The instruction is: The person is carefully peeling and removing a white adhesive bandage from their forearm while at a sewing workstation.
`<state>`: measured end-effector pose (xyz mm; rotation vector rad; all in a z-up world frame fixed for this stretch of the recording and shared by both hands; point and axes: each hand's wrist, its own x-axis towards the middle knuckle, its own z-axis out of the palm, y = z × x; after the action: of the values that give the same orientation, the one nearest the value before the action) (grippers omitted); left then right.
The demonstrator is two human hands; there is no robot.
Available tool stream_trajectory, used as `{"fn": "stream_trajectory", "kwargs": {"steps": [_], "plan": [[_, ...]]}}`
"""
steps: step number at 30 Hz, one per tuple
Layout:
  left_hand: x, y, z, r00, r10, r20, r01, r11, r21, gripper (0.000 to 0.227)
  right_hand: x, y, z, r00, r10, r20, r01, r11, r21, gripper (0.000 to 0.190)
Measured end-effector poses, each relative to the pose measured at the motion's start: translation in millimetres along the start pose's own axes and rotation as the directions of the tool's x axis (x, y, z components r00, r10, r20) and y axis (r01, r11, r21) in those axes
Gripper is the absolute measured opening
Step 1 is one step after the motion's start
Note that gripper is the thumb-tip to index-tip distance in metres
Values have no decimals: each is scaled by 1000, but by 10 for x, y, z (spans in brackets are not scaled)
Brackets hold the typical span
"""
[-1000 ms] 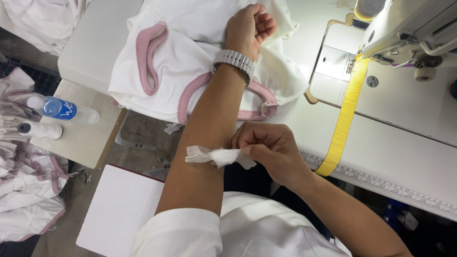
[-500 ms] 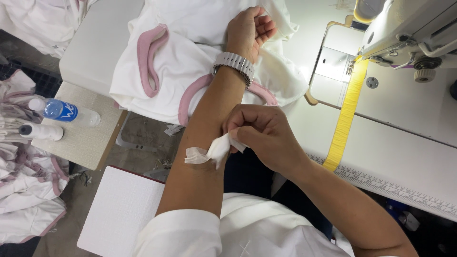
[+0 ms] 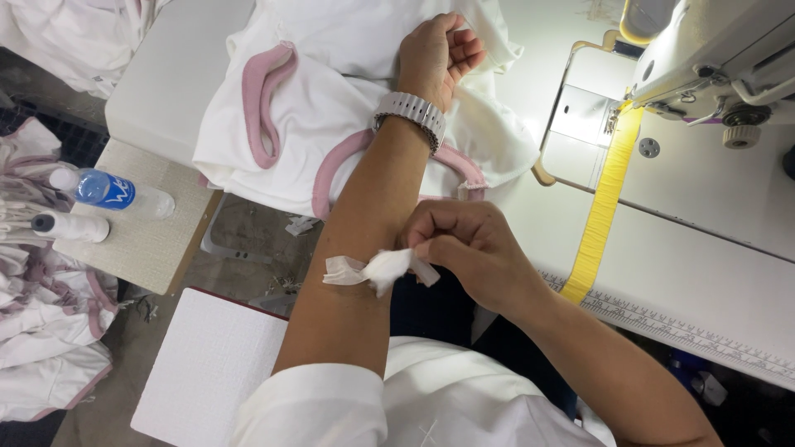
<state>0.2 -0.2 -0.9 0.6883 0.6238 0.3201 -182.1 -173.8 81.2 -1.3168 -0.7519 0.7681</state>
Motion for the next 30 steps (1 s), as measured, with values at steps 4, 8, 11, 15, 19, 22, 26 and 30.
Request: {"fn": "stream_trajectory", "kwargs": {"steps": [4, 8, 11, 15, 19, 22, 26, 30], "plan": [[-10, 11, -2, 1000, -4, 8, 4, 1000, -1, 8, -101, 46, -9, 999, 6, 44, -9, 997, 71, 9], [-13, 4, 4, 1000, 4, 6, -4, 1000, -6, 8, -177, 50, -1, 995, 61, 74, -69, 991, 111, 18], [-34, 9, 21, 1000, -3, 0, 3, 1000, -8, 7, -237, 145, -33, 992, 62, 106, -82, 976, 201, 21], [-45, -1, 50, 1000, 20, -22, -20, 1000, -6, 8, -273, 33, 21, 978, -165, -126, 133, 964, -230, 7], [-89, 26, 68, 1000, 16, -14, -16, 1000, -1, 11, -267, -305, 224, 851, -522, 67, 427, 611, -666, 11], [26, -45, 62, 1000, 11, -2, -11, 1000, -22, 8, -177, -225, 321, 750, -605, 265, 576, 401, -713, 17], [-33, 13, 74, 999, -24, -23, 23, 999, -28, 10, -74, -220, 422, 666, -631, 398, 628, 186, -756, 12], [-80, 31, 55, 1000, -22, -10, 22, 999, -42, 7, -30, -190, 450, 635, -649, 420, 623, 109, -775, 7]]}}
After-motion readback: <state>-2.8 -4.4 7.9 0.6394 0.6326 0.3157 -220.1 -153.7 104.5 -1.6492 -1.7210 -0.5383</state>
